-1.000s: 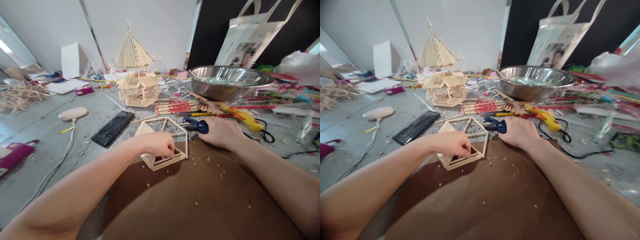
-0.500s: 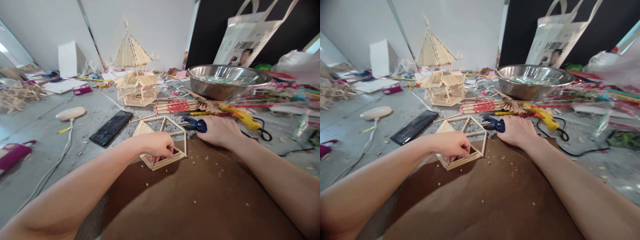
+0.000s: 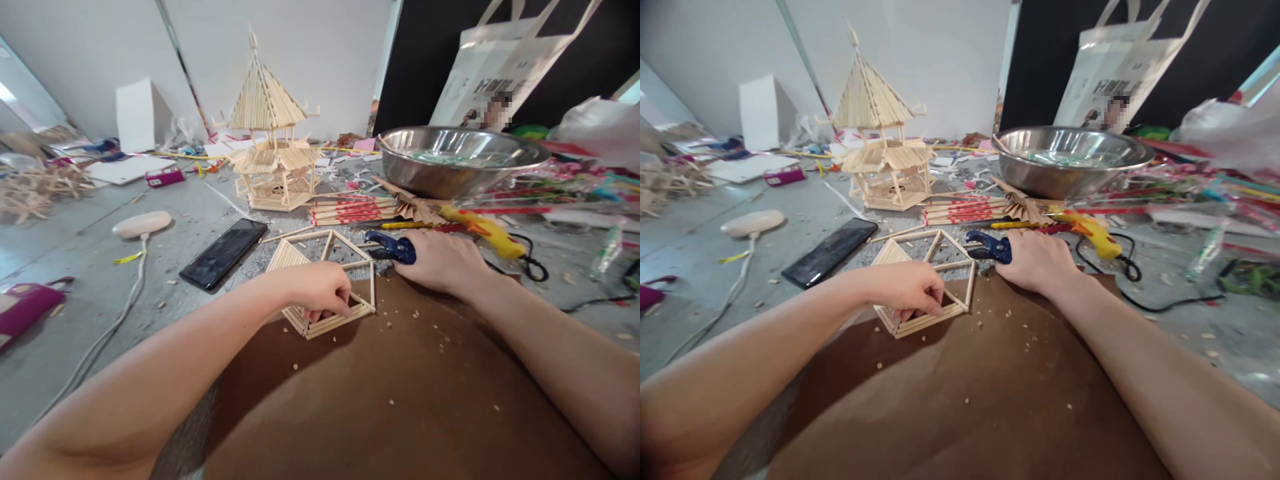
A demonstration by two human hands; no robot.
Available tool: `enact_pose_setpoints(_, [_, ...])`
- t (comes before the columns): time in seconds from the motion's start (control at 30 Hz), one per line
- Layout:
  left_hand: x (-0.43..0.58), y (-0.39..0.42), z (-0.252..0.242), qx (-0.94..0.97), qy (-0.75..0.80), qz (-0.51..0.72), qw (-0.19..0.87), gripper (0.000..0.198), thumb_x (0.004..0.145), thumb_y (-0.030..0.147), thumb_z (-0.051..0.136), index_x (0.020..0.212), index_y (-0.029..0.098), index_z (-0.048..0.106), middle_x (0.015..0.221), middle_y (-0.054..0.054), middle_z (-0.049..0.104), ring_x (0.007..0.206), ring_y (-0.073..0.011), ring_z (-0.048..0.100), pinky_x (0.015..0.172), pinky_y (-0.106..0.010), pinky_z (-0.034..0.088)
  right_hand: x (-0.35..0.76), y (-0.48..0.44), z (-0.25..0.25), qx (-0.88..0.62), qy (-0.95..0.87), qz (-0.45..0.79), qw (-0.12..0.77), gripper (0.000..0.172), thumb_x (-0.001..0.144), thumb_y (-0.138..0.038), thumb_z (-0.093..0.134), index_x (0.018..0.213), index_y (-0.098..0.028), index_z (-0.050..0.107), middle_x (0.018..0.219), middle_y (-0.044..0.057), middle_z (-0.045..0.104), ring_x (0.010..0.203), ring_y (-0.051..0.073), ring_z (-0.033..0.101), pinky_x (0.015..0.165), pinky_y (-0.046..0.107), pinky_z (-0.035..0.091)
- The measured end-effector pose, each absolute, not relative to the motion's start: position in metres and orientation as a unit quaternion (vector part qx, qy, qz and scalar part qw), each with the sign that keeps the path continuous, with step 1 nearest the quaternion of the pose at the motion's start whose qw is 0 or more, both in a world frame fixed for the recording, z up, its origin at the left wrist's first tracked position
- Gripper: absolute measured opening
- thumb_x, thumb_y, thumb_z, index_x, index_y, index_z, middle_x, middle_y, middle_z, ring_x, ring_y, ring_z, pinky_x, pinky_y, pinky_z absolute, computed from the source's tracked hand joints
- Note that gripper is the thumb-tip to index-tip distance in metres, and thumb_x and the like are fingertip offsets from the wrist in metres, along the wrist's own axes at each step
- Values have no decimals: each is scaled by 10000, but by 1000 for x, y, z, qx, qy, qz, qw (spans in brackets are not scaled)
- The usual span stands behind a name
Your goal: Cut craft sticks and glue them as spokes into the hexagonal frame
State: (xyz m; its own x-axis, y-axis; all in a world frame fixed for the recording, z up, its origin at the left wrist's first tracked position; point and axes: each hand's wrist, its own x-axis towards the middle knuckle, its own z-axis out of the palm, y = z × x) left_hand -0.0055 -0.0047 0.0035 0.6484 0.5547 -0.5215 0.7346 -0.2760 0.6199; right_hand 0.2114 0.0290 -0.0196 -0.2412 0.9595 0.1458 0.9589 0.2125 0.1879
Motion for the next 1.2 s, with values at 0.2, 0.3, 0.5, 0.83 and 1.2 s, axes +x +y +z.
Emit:
enact_pose_setpoints(0.2, [-5, -5, 4, 806, 394, -93, 432, 155, 674, 266, 484, 722, 137, 555, 465, 10, 514, 393, -103, 517, 381, -177, 383, 212, 30, -20, 607, 785, 124, 5, 449, 615, -527, 407, 907, -206, 524, 836, 68, 595, 695, 248, 536, 489, 302, 305])
enact_pose_setpoints(0.3, [-5, -5, 5, 807, 392, -89, 433, 144, 675, 261, 482, 711, 136, 545, 462, 8, 508, 394, -112, 521, 369, -178, 384, 212, 30, -19, 605, 786, 124, 8, 448, 618, -527, 401, 905, -205, 522, 831, 67, 596, 689, 246, 536, 486, 300, 305])
enact_pose_setpoints(0.5, [-4, -6, 5, 805, 395, -88, 434, 146, 676, 254, 489, 725, 136, 559, 456, 9, 509, 370, -100, 504, 373, -175, 370, 211, 29, -19, 608, 784, 123, 7, 448, 624, -523, 408, 907, -195, 520, 830, 74, 595, 697, 242, 537, 498, 302, 316])
enact_pose_setpoints(0.83, [-4, -7, 3, 781, 410, -86, 463, 152, 657, 290, 490, 686, 152, 547, 436, 21, 496, 373, -105, 500, 376, -189, 387, 212, 29, -18, 611, 786, 89, -11, 607, 612, -662, 352, 925, -170, 521, 869, 103, 590, 760, 263, 540, 583, 345, 384])
enact_pose_setpoints(1.2, [-6, -6, 1, 746, 418, -72, 514, 125, 634, 281, 495, 628, 158, 518, 419, 24, 486, 353, -109, 477, 357, -203, 393, 233, 38, -5, 544, 834, -54, -74, 688, 646, -624, 389, 1150, -160, 449, 1197, 103, 449, 1061, 244, 424, 856, 350, 333])
